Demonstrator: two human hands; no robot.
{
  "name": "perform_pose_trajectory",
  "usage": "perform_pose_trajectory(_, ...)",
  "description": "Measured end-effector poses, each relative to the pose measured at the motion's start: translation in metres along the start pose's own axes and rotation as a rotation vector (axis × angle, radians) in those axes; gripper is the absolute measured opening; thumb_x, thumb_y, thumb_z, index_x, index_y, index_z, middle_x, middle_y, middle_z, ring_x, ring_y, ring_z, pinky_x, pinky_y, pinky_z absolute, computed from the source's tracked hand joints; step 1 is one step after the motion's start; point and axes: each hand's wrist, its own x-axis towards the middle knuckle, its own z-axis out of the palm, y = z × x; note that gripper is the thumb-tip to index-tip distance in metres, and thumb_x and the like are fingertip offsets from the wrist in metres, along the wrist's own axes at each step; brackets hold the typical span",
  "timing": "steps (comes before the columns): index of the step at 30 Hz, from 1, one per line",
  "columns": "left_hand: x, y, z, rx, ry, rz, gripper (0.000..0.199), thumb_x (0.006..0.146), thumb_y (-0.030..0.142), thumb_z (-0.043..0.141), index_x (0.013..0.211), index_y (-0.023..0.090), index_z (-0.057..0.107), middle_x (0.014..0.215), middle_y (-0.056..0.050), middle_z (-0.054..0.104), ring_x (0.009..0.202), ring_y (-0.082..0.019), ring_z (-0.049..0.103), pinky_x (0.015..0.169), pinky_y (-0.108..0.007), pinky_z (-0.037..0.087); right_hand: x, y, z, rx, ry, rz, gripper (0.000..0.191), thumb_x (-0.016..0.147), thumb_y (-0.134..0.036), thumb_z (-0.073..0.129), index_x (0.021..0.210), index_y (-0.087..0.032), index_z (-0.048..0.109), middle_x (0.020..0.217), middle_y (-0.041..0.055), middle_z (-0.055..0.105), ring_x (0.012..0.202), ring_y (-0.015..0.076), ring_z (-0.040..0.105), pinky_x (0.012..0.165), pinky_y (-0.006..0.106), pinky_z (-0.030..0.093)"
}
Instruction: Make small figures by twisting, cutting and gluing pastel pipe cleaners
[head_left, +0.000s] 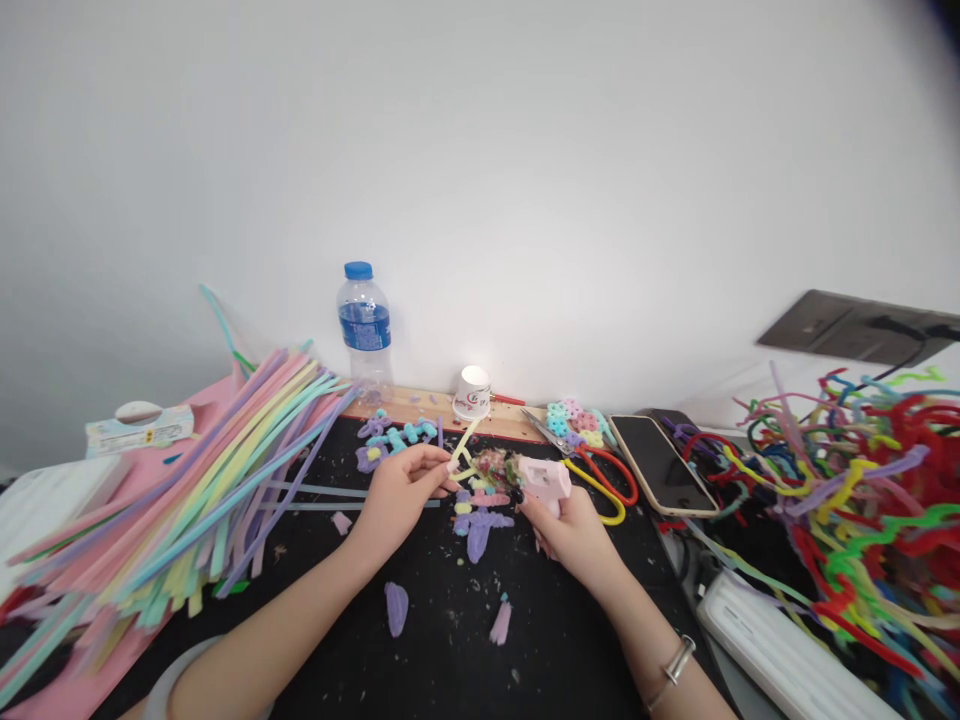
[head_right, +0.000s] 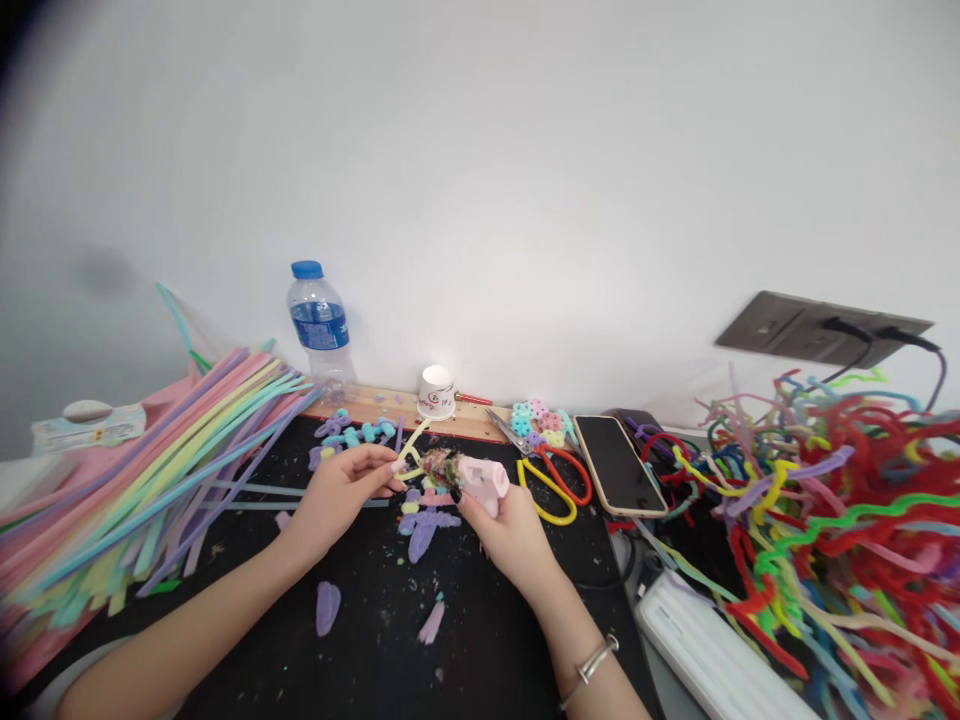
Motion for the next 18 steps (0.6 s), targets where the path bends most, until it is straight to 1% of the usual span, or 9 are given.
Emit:
perform_pose_trajectory(3,0.0000,0.0000,-0.0004,-0.003,-0.004,-0.001,0.019,0.072,0.035,0.062,0.080,0.018,0.061,0.067,0.000,0.067,0.068,-0.018,0.067,0.065,-0.030,0.054,0.0000,-0.0011,0.0000,-0.001,-0.003,0.004,0.029,0.079,-0.038,0.052,0.058,-0.019,0.043,0.038,-0.0040,0.045,0.035,0.0089,0.040,0.036,0.020,0.029)
perform_pose_trajectory(10,-0.0001,0.0002,-0.0006,-0.008,0.021,0.001,0.018,0.071,0.035,0.063,0.079,0.018,0.061,0.067,0.000,0.067,0.067,-0.019,0.067,0.065,-0.030,0.053,-0.0004,-0.0033,-0.0006,-0.024,-0.009,-0.006,0.026,0.079,-0.036,0.051,0.061,-0.019,0.047,0.038,-0.0048,0.045,0.036,0.0097,0.041,0.037,0.020,0.030)
perform_pose_trajectory(18,0.0011,0.0003,-0.0006,-0.015,0.024,0.006,0.021,0.070,0.035,0.064,0.080,0.017,0.061,0.066,0.000,0.067,0.066,-0.018,0.067,0.064,-0.029,0.053,-0.0002,-0.0036,-0.0006,-0.034,-0.012,0.002,0.032,0.079,-0.037,0.051,0.054,-0.019,0.043,0.037,-0.0034,0.046,0.036,0.0099,0.041,0.038,0.021,0.031)
